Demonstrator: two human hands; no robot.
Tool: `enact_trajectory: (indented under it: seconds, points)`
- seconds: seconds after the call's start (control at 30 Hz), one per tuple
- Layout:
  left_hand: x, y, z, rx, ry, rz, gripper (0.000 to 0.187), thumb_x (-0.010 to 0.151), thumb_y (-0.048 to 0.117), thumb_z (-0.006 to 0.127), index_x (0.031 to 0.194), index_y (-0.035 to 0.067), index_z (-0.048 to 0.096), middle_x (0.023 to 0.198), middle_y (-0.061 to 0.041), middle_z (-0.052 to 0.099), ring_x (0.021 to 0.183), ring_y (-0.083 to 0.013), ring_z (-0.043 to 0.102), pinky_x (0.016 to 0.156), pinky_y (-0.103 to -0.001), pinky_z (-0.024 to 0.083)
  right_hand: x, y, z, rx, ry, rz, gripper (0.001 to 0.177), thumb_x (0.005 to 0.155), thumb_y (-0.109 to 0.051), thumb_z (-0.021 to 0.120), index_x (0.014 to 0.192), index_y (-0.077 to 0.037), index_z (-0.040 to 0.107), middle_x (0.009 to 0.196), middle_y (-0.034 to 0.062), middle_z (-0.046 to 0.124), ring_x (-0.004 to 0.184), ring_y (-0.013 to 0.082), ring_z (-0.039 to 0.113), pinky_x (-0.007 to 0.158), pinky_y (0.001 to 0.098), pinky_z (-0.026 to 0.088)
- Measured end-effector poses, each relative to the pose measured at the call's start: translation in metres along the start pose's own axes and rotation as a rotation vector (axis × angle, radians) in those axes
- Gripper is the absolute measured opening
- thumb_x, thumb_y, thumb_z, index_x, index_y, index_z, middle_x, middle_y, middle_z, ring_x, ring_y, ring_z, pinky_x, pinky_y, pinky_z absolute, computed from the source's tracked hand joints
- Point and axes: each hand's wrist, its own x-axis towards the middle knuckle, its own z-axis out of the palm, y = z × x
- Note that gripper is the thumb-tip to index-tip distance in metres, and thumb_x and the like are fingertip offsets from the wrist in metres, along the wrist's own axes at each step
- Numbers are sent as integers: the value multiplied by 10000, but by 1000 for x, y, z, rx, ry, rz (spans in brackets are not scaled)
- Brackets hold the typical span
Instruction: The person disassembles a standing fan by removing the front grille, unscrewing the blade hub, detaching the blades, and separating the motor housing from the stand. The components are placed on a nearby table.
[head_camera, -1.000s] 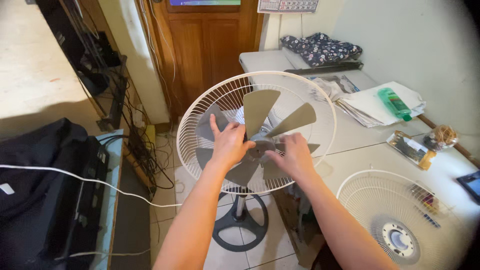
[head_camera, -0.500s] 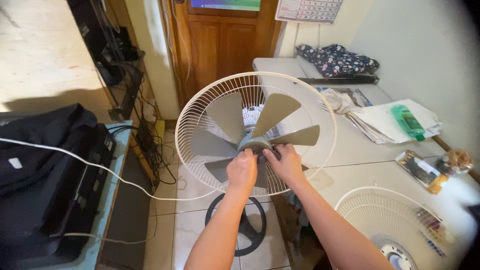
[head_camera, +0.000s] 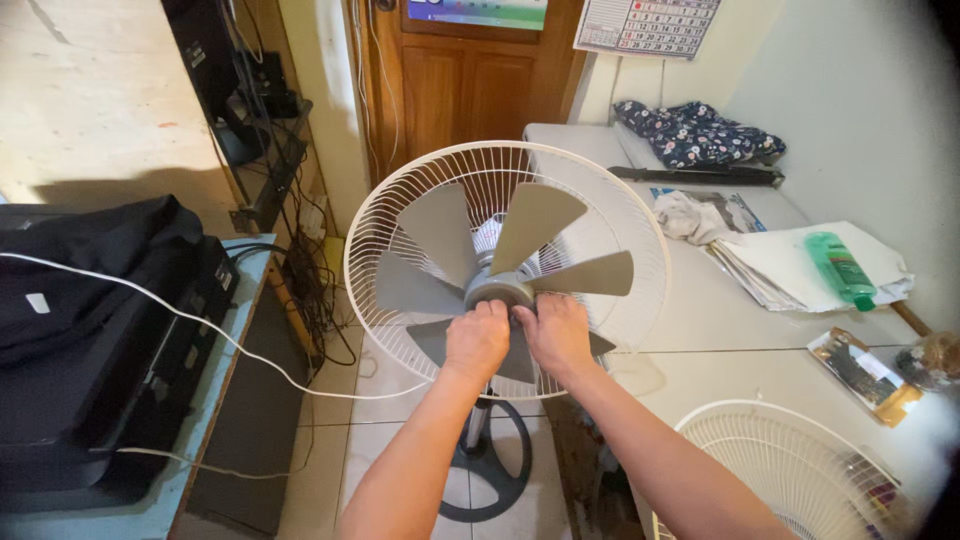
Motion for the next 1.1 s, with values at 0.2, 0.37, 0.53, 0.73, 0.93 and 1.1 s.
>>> enact_trajectory:
  seconds: [0.2, 0.37, 0.53, 0.73, 0.93, 1.1]
  points:
    - [-7, 13, -31, -360, 33, -271, 215, 1031, 262, 641, 948, 63, 634, 868, -145, 699, 822, -387, 698, 704, -493, 539, 13, 5, -25, 49, -286, 40, 413, 939, -416, 658, 953, -4, 678, 956, 237, 710, 934, 449, 640, 845, 535, 497]
    - [-8, 27, -98, -262, 330, -264, 692, 731, 499, 836, 1176, 30, 591, 1073, -161, 643, 1065, -373, 580, 945, -521, 415, 50, 7, -115, -110, -830, 75, 346, 916, -425, 619, 977, -114, 759, 963, 175, 736, 933, 388, 707, 859, 494, 540]
    - [28, 54, -112, -170, 310, -242, 1050, 546, 596, 888, 1320, 4, 496, 1250, -205, 548, 1193, -395, 479, 986, -586, 312, 128, -8, -155, 157, -125, 6, 238, 964, -223, 596, 1035, -23, 703, 993, 216, 701, 939, 400, 666, 812, 471, 527]
    - [57, 64, -80, -245, 190, -521, 871, 662, 547, 877, 1307, 67, 542, 1251, -127, 582, 1183, -350, 516, 1004, -525, 367, 158, -1, -138, 339, -164, -10, 214, 917, -117, 596, 1101, -40, 673, 1120, 177, 627, 1083, 340, 625, 933, 418, 496]
    - [61, 37, -57, -372, 233, -511, 404, 866, 344, 759, 1198, 127, 682, 1127, -92, 726, 1056, -355, 638, 895, -534, 458, 152, 44, -100, 472, -105, 180, 268, 896, -47, 545, 1156, -20, 606, 1127, 149, 663, 1104, 298, 644, 965, 412, 491]
    - [67, 15, -80, -400, -45, -435, 355, 916, 332, 744, 1231, 172, 709, 987, -157, 754, 960, -389, 673, 834, -546, 499, 159, 66, -92, -3, -568, 112, 270, 895, -67, 595, 1117, -44, 746, 1098, 166, 747, 1037, 316, 700, 942, 412, 527]
